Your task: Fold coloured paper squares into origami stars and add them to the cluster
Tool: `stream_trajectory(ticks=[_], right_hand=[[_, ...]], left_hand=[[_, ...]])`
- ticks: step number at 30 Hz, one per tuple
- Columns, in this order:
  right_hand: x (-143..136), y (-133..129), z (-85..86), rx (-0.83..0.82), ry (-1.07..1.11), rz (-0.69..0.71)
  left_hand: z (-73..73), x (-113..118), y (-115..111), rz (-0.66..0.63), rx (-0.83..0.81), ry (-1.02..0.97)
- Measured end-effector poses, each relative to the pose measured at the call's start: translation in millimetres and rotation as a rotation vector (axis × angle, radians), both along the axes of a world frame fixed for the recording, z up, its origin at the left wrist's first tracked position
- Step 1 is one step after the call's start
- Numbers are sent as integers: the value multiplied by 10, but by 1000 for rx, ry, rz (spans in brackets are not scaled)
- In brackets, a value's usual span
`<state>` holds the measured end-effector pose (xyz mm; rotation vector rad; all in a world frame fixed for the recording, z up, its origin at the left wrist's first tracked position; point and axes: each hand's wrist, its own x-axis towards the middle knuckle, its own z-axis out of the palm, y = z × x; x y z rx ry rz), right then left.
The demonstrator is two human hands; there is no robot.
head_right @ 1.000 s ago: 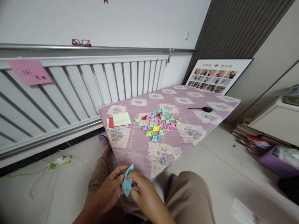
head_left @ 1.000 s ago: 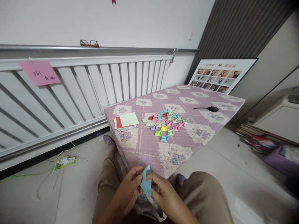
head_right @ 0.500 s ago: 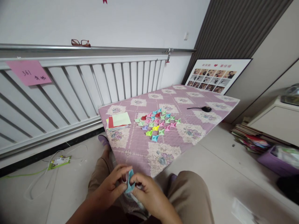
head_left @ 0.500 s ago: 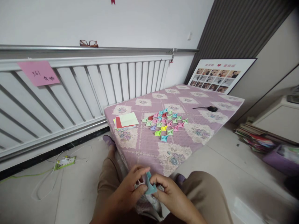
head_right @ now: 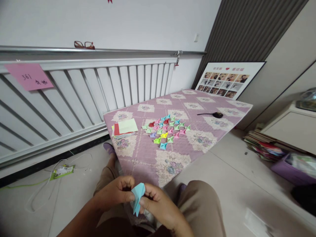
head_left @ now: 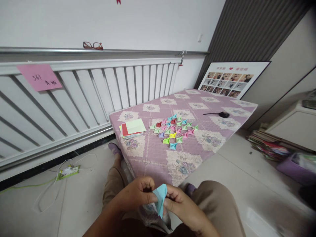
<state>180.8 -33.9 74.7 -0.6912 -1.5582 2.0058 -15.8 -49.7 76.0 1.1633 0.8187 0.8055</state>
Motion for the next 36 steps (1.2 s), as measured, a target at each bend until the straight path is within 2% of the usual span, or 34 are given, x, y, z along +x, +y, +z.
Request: stream_trajectory(ticks=[5, 11, 17, 23, 29, 36], right_hand=[[22, 20, -129, -54, 74, 5], [26, 11, -280, -130, 118, -63], [-45, 3, -267, -149, 95, -115], [-71, -13, -248, -174, 84, -138], [-65, -32, -271, -186, 84, -128], [-78, -29, -294, -221, 105, -150]], left_hand=[[-33, 20, 11, -28, -94, -74], [-95, 54, 14, -23, -200, -175], [-95, 85, -10, 50, -235, -206], [-67, 67, -28, -43, -218, -208], [-28, 47, -31, -50, -239, -154], [-39, 46, -22, -111, -213, -220]])
